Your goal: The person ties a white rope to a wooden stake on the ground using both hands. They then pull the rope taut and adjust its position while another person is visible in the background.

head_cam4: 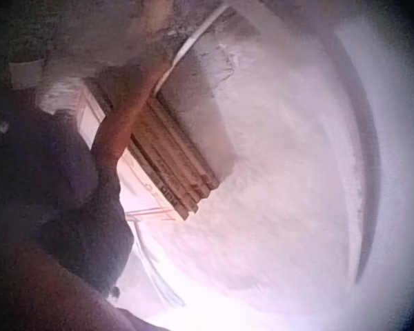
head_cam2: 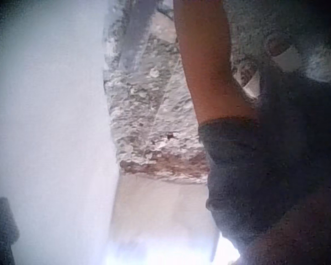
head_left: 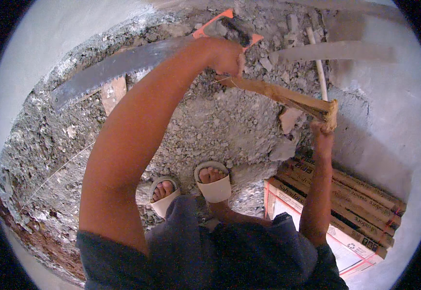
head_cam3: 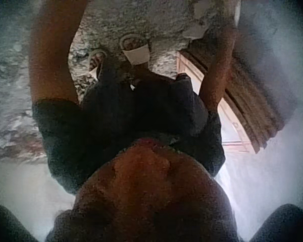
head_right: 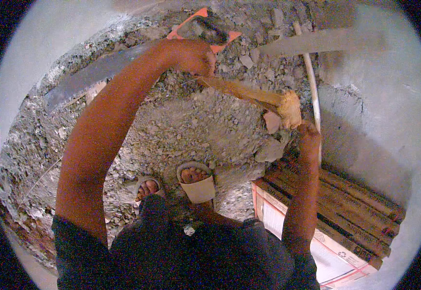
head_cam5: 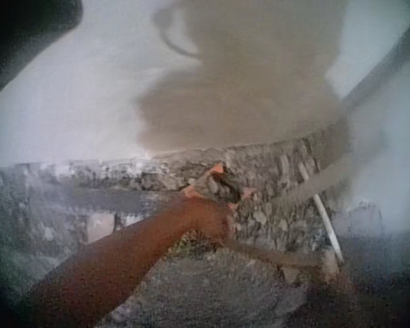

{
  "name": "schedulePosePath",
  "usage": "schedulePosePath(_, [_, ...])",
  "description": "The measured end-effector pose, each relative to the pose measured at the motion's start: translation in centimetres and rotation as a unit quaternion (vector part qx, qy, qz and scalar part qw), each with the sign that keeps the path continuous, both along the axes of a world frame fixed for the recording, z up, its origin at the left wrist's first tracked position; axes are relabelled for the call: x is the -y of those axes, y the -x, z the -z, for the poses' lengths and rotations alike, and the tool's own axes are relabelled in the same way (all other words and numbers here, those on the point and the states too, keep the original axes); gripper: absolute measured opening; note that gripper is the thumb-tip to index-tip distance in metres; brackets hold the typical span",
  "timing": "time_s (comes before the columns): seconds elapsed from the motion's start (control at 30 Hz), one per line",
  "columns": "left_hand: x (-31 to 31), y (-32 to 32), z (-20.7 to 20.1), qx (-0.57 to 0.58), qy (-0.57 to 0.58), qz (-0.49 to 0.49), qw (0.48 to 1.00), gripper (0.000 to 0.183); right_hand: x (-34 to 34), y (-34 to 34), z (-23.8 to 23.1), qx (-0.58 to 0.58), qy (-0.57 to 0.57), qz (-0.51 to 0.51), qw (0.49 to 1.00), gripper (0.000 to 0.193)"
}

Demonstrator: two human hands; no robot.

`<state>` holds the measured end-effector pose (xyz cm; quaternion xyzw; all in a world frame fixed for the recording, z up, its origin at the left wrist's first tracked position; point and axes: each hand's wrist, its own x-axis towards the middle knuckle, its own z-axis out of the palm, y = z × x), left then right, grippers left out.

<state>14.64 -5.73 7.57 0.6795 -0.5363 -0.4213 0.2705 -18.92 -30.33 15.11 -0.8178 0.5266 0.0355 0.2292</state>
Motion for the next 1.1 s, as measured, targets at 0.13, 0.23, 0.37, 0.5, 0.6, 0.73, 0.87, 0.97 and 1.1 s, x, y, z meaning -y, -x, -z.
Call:
schedulePosePath(0.13, [-4.6, 6.6, -0.7, 0.038, 0.185, -0.360, 0.914, 0.024, -5.6, 4.4, -1.2, 0.094, -0.082, -0.006, 0.992, 0.016])
schedulePosePath(0.23, [-7.3, 14.6, -1.4, -0.261, 0.125, -0.422, 0.859, 0.021, -10.1, 6.7, -0.6, 0.049, -0.069, -0.086, 0.993, 0.013])
schedulePosePath(0.37, [-4.1, 19.4, 0.8, -0.562, 0.090, -0.472, 0.673, 0.023, -16.9, 8.2, 3.8, 0.006, -0.152, -0.130, 0.980, 0.009])
schedulePosePath(0.5, [-2.8, 19.4, 3.8, -0.488, 0.121, -0.501, 0.704, 0.020, -18.6, 6.8, 6.0, -0.040, -0.189, -0.215, 0.957, 0.013])
schedulePosePath(0.6, [-3.5, 18.5, 5.2, -0.287, 0.163, -0.546, 0.770, 0.018, -17.8, 3.9, 4.8, -0.023, -0.088, -0.286, 0.954, 0.025])
schedulePosePath(0.73, [-4.7, 18.0, 5.3, -0.208, 0.167, -0.531, 0.804, 0.015, -15.3, -3.7, 3.3, 0.160, 0.015, -0.285, 0.945, 0.033])
schedulePosePath(0.87, [-5.1, 17.8, 4.3, -0.143, 0.200, -0.526, 0.814, 0.014, -15.2, -11.2, 4.4, 0.154, -0.049, -0.291, 0.943, 0.032])
schedulePosePath(0.97, [-5.6, 17.6, 3.4, -0.133, 0.176, -0.511, 0.831, 0.013, -16.0, -13.8, 5.2, 0.162, -0.128, -0.226, 0.952, 0.028])
schedulePosePath(1.1, [-5.8, 17.5, 3.2, -0.095, 0.156, -0.503, 0.845, 0.013, -15.9, -14.4, 6.4, 0.223, -0.109, -0.251, 0.936, 0.022])
